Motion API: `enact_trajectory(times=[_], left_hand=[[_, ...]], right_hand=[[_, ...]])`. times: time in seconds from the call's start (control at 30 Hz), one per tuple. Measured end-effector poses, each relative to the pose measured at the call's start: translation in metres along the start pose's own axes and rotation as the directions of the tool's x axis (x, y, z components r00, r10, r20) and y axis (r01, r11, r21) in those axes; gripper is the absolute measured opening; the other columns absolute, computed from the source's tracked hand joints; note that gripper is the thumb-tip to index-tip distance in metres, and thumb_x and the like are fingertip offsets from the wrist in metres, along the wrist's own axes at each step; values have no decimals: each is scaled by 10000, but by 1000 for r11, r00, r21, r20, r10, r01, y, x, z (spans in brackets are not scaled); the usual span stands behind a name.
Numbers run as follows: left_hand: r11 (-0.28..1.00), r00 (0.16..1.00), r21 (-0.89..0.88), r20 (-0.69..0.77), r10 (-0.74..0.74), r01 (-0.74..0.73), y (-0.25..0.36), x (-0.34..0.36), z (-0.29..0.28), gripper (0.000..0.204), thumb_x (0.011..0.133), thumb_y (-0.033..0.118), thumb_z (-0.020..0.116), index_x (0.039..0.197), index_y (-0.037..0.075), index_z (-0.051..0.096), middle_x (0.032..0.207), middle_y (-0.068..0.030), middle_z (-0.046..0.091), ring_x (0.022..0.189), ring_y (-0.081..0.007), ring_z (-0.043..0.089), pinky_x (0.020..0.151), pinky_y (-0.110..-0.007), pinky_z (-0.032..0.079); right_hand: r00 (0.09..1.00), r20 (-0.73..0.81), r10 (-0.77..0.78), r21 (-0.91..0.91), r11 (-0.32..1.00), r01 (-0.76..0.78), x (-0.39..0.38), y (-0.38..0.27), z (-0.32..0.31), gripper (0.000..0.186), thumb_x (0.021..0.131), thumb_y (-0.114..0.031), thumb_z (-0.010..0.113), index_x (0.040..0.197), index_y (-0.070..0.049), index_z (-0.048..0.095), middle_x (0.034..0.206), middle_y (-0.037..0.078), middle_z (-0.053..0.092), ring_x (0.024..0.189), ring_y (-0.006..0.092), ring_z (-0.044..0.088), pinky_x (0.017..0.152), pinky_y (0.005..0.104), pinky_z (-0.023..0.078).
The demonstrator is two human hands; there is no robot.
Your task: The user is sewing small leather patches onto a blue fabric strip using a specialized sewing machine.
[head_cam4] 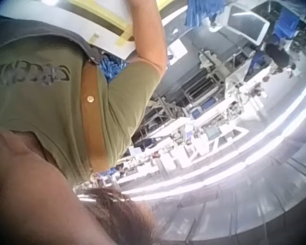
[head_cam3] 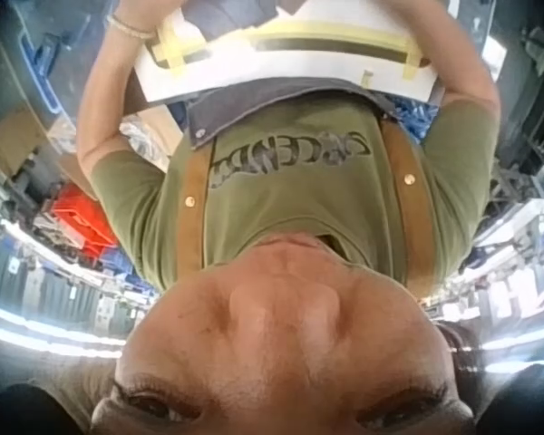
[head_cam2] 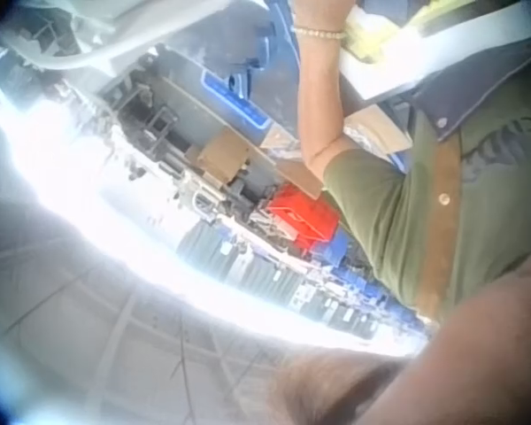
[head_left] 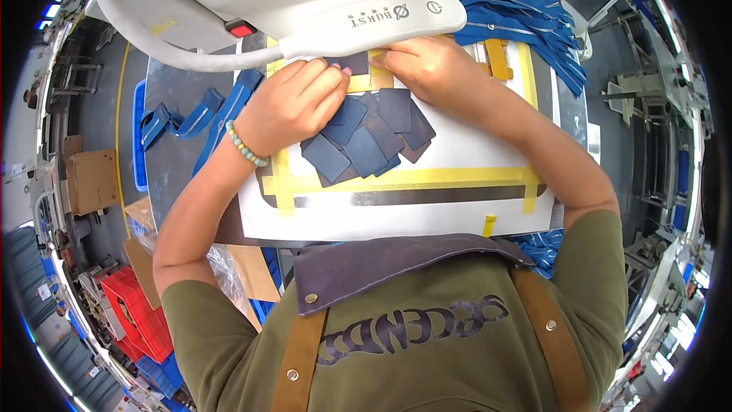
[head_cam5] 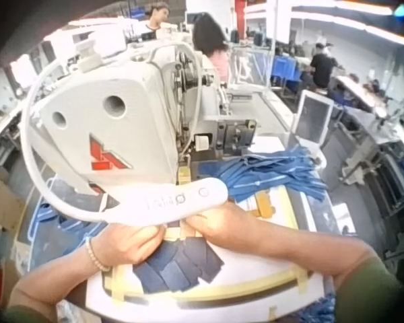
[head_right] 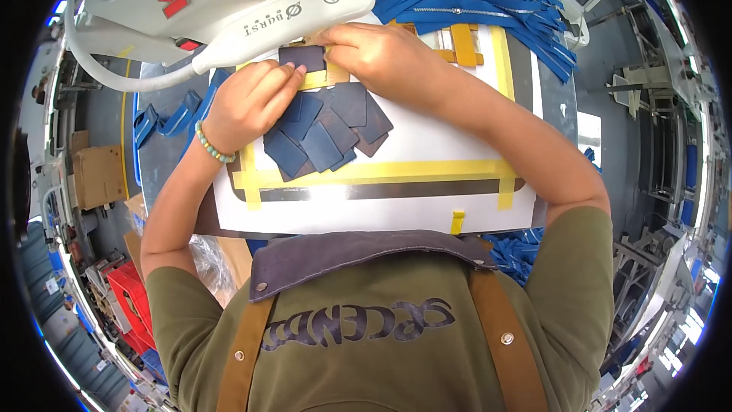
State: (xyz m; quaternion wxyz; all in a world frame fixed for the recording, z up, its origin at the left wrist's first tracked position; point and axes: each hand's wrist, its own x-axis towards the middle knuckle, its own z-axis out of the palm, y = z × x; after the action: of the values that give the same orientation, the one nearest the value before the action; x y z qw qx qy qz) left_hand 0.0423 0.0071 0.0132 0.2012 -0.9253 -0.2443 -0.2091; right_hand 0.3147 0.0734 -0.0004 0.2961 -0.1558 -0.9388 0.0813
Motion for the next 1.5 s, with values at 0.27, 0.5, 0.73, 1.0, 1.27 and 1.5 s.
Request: enact_trajectory(times=[0.27,0.5,0.73,1.0,1.27,1.5], left_hand=[[987,991,-119,86,-99,109,-10,-9,7,308,823,50,741,1124,-13,762,1235,-119,770,996,-247,745,817,-328,628],[990,992,-101,86,-91,100,-7,-6,14,315,815,49,739,1123,-9,766,1279,-121,775,1063,-251,746,932,-344,630],[996,992,-71,116,-38,47,-9,3,12,290,796,43,750,1082,-6,771,1205,-104,784,1060,-238,742,953,-344,616],[997,994,-18,85,-68,70,-3,9,16,241,811,44,762,1049,3,768,1148,-89,782,1038,-224,742,937,-336,610],[989,986,-64,103,-130,137,-3,10,18,231,823,49,749,1052,16,755,1095,-64,765,977,-192,733,864,-316,609],[990,983,-81,151,-100,113,-3,8,1,319,840,34,727,1156,-8,749,1192,-90,767,948,-201,735,801,-320,612]], right_hand=[[991,3,131,98,987,-131,-7,7,-7,184,906,-8,714,1078,-31,774,1237,70,762,1115,306,726,940,421,603],[989,13,145,120,982,-145,-5,8,-8,100,929,-49,744,1017,-46,791,1179,53,769,1085,286,717,935,402,597],[986,9,165,146,975,-164,-5,11,-6,124,926,-65,754,1039,-48,802,1162,49,773,1086,277,718,931,398,597],[998,-11,57,67,996,-56,-3,11,-4,170,900,-65,761,1059,-73,821,1185,35,779,1093,262,724,935,395,601],[1000,-14,-24,-100,995,23,-1,5,7,225,857,-54,759,1075,-82,809,1111,-1,763,1082,216,714,889,372,606],[1000,-19,-9,-120,993,7,-6,3,7,272,836,-43,753,1104,-78,792,1152,5,751,1125,216,698,906,376,601]])
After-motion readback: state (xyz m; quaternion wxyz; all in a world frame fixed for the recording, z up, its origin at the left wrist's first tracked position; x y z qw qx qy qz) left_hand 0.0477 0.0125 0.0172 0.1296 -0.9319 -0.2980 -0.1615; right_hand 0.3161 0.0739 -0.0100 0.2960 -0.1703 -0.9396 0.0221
